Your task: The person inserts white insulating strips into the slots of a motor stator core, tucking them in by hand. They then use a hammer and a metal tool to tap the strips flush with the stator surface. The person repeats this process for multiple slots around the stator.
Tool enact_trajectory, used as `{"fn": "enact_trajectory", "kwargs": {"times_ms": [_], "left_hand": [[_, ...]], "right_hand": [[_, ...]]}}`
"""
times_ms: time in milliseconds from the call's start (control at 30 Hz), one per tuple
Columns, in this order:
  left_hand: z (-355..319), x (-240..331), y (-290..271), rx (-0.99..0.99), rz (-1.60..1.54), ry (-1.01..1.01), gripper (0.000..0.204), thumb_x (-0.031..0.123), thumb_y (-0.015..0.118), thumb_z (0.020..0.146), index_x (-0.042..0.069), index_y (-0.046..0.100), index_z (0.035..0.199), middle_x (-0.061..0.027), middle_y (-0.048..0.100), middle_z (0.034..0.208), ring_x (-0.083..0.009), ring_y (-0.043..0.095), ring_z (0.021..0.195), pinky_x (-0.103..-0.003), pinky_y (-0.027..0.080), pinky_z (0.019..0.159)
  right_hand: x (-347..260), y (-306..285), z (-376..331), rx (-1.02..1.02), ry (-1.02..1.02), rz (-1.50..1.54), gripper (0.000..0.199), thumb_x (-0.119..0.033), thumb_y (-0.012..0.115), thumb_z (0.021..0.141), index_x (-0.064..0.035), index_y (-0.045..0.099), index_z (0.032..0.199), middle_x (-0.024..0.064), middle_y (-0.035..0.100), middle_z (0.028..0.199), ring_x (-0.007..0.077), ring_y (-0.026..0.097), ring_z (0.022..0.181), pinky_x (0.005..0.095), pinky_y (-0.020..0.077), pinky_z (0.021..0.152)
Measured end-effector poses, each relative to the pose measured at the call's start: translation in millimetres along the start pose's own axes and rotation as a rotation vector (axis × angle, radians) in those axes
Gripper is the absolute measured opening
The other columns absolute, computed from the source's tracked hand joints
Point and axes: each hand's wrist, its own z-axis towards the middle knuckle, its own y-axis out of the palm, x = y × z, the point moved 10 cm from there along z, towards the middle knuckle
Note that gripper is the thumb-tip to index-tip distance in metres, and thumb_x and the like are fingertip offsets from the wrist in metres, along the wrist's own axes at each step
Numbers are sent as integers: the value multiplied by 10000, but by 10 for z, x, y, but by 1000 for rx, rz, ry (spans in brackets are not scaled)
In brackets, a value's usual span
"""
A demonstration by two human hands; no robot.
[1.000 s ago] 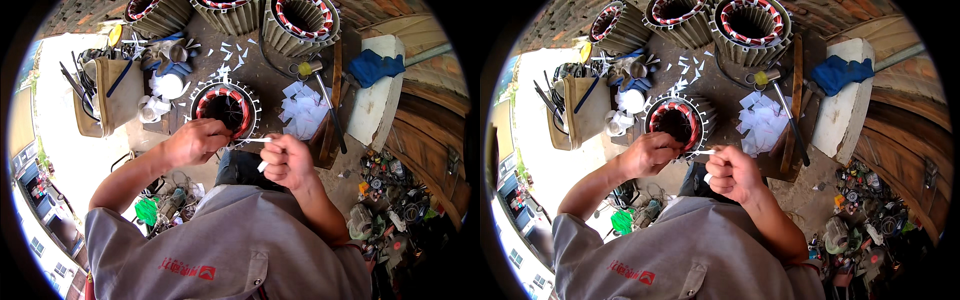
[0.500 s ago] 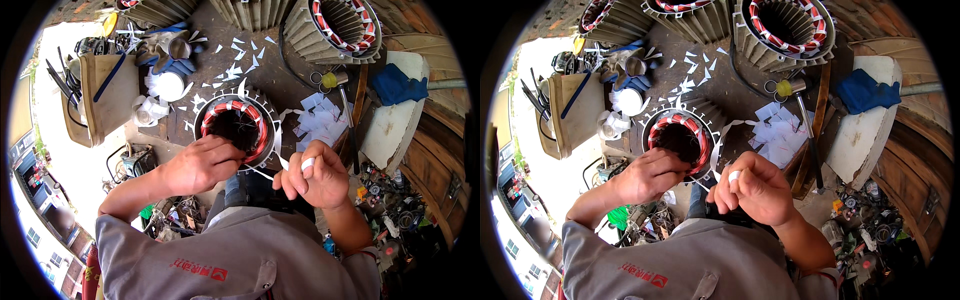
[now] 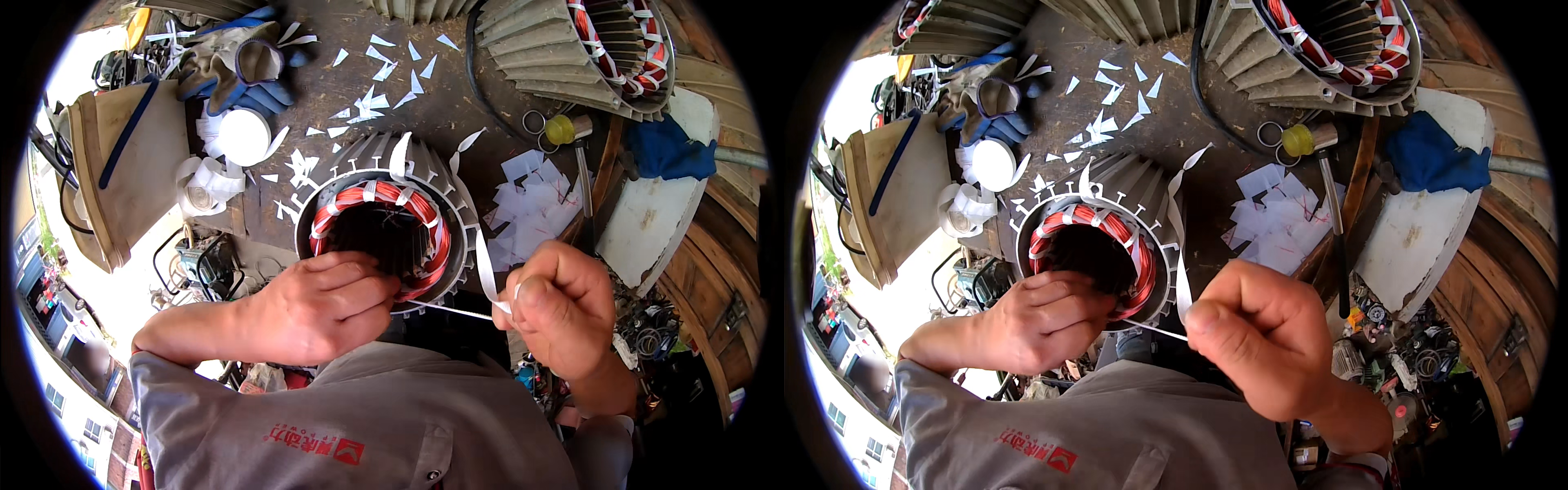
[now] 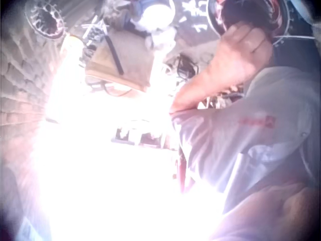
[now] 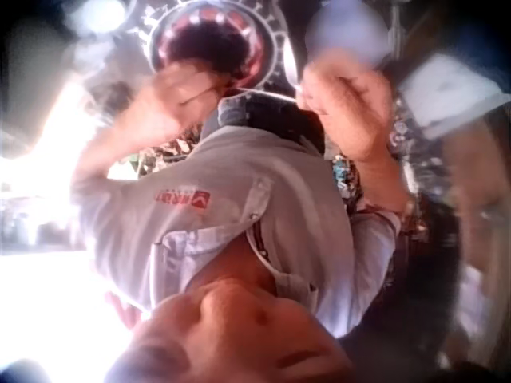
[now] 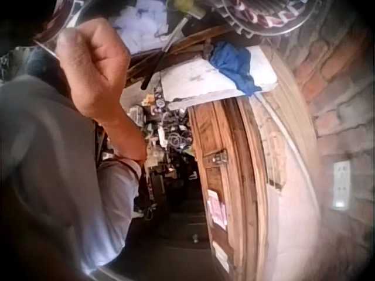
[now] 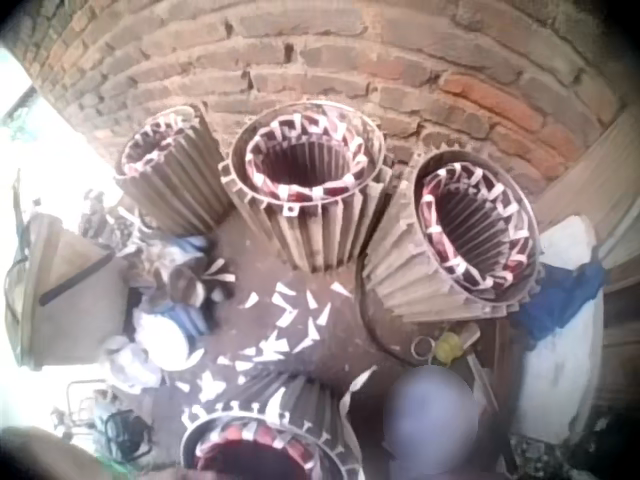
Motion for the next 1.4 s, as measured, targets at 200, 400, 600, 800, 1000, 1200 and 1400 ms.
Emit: {"fn": "enact_trajectory", "kwargs": {"times_ms": [200,400,600,800,1000,1200,1400], "left_hand": [[-29,-2,-47,74,-30,-68,151,15,711,754,-32,634,875,-145,674,1008,-328,658,933,-433,550,892],[35,184,-135,211,37,-234,296,102,735,779,3,609,1028,-120,621,990,-311,628,969,-449,493,909],[-321,698,-128,775,88,-462,238,125,720,884,27,640,1085,-90,676,922,-258,656,898,-536,389,1079],[-1067,1370,-128,1170,157,-540,127,92,652,942,11,613,1032,-57,585,729,-191,556,723,-536,391,1028],[-1365,1589,86,1219,203,-668,112,92,702,892,14,646,949,-67,583,717,-232,538,724,-388,431,744],[-1349,1698,186,1101,189,-699,139,104,766,819,15,674,871,-79,611,732,-249,547,742,-356,451,698],[-1229,1474,60,1204,-44,-692,96,1,743,813,-11,678,883,-84,631,765,-221,579,770,-304,456,680]], "right_hand": [[-94,36,-374,24,-367,-174,180,-134,545,1018,11,574,916,97,641,857,90,488,636,232,410,621],[-332,221,-1008,-1,-385,-722,156,-114,638,959,12,599,876,124,655,870,153,582,665,286,463,606],[-249,859,-1539,-634,-325,-938,118,-88,744,855,-13,653,856,85,630,733,250,610,609,336,467,558],[-279,383,-1580,-468,-245,-1088,100,-106,742,851,-29,708,905,100,628,753,290,624,646,373,488,580],[-266,140,-1582,-327,-272,-1197,120,-59,767,813,-36,727,924,91,638,773,258,642,666,353,495,577],[-349,370,-1389,-227,-704,-1341,173,1,786,765,-33,736,927,73,573,744,244,624,663,340,485,561],[-189,96,-765,-80,-280,-637,106,-69,645,970,30,685,973,55,678,774,78,587,633,217,466,575]]}}
